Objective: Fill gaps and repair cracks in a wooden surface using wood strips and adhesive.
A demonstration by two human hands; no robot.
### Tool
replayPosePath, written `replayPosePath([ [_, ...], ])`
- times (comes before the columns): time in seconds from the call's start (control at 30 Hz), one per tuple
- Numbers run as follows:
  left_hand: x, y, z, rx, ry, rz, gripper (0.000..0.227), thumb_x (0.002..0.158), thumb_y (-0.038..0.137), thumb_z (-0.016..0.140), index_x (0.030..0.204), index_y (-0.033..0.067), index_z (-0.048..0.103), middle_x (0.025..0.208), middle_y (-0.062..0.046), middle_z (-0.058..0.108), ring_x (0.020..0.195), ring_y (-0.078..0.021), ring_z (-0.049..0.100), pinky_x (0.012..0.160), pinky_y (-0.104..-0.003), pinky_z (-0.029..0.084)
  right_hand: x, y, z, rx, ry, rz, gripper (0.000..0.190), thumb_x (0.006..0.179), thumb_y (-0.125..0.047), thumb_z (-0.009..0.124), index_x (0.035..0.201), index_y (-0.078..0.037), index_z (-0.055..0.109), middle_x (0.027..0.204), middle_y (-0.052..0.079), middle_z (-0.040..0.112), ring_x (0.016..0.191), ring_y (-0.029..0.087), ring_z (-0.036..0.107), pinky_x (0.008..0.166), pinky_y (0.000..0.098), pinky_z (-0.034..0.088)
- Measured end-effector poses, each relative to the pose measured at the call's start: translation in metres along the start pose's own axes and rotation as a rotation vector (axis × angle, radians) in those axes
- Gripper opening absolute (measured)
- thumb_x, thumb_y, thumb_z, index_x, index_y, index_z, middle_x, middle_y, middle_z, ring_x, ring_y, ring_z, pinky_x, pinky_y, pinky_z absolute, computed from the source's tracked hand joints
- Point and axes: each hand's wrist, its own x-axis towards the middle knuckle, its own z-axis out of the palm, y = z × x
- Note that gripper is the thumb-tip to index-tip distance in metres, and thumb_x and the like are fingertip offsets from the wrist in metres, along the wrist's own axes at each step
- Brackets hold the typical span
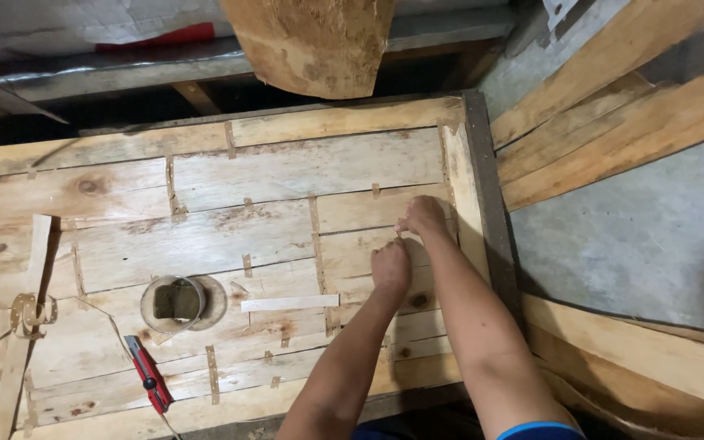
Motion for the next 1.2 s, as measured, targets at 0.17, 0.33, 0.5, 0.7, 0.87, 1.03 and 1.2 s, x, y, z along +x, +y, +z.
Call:
replayPosePath([
  [0.17,0.004,-0.001,0.001,0.136,-0.035,0.1,0.019,0.094,0.009,0.054,0.11,0.0069,0.064,0.094,-0.01,0.076,0.088,-0.0259,0.074,0.083,-0.04,0.049,-0.002,-0.013,-0.01,-0.065,-0.025,0.092,0.068,0.061,-0.039,0.1,0.111,0.0,0.074,0.114,0.021,0.074,0.109,0.032,0.072,0.093,0.039,0.058],
  [0.33,-0.008,0.02,-0.028,0.177,-0.13,0.156,0.016,0.094,0.011,0.057,0.106,0.0089,0.067,0.097,-0.011,0.076,0.092,-0.0253,0.073,0.086,-0.04,0.049,0.013,-0.009,-0.004,-0.126,-0.036,0.101,0.078,0.06,-0.043,0.101,0.115,0.004,0.071,0.119,0.021,0.071,0.115,0.032,0.069,0.096,0.0389,0.056],
  [0.5,-0.049,0.032,0.021,-0.035,-0.168,0.204,0.012,0.096,0.014,0.06,0.098,0.0053,0.067,0.088,-0.014,0.075,0.081,-0.0299,0.075,0.08,-0.043,0.054,0.034,0.025,0.021,-0.091,-0.039,-0.131,0.049,0.066,-0.043,0.096,0.092,-0.004,0.078,0.101,0.015,0.077,0.098,0.031,0.072,0.091,0.0378,0.055],
  [0.7,-0.084,-0.008,-0.017,-0.672,0.008,-0.059,0.014,0.088,0.01,0.07,0.098,0.0001,0.073,0.086,-0.022,0.074,0.077,-0.0349,0.071,0.069,-0.045,0.056,0.02,0.036,0.03,0.251,0.245,-0.178,0.035,0.07,-0.027,0.092,0.081,-0.003,0.068,0.085,0.016,0.071,0.084,0.031,0.068,0.076,0.0433,0.055],
  [0.87,-0.097,-0.037,-0.009,-0.968,0.12,-0.261,0.018,0.091,0.017,0.069,0.09,-0.0003,0.074,0.074,-0.011,0.075,0.065,-0.0154,0.069,0.062,-0.034,0.056,0.017,0.054,0.062,0.426,0.53,-0.306,0.009,0.088,-0.01,0.074,0.092,-0.004,0.068,0.089,0.014,0.071,0.084,0.028,0.069,0.075,0.0394,0.055],
  [1.03,-0.104,-0.044,-0.017,-0.91,0.078,-0.442,0.028,0.091,0.025,0.074,0.079,-0.0012,0.074,0.062,-0.009,0.07,0.055,-0.0148,0.065,0.057,-0.033,0.053,-0.049,0.05,0.068,0.793,0.517,-0.352,0.011,0.094,-0.012,0.07,0.102,-0.005,0.067,0.089,0.01,0.072,0.083,0.019,0.069,0.075,0.0323,0.055],
  [1.2,-0.096,-0.047,-0.01,-0.883,0.074,-0.474,0.028,0.086,0.026,0.072,0.075,0.0002,0.079,0.061,-0.011,0.073,0.053,-0.016,0.07,0.056,-0.031,0.056,-0.113,0.035,0.078,0.624,0.339,-0.383,0.019,0.087,-0.017,0.08,0.091,-0.002,0.07,0.087,0.009,0.071,0.075,0.015,0.068,0.069,0.0307,0.055],
])
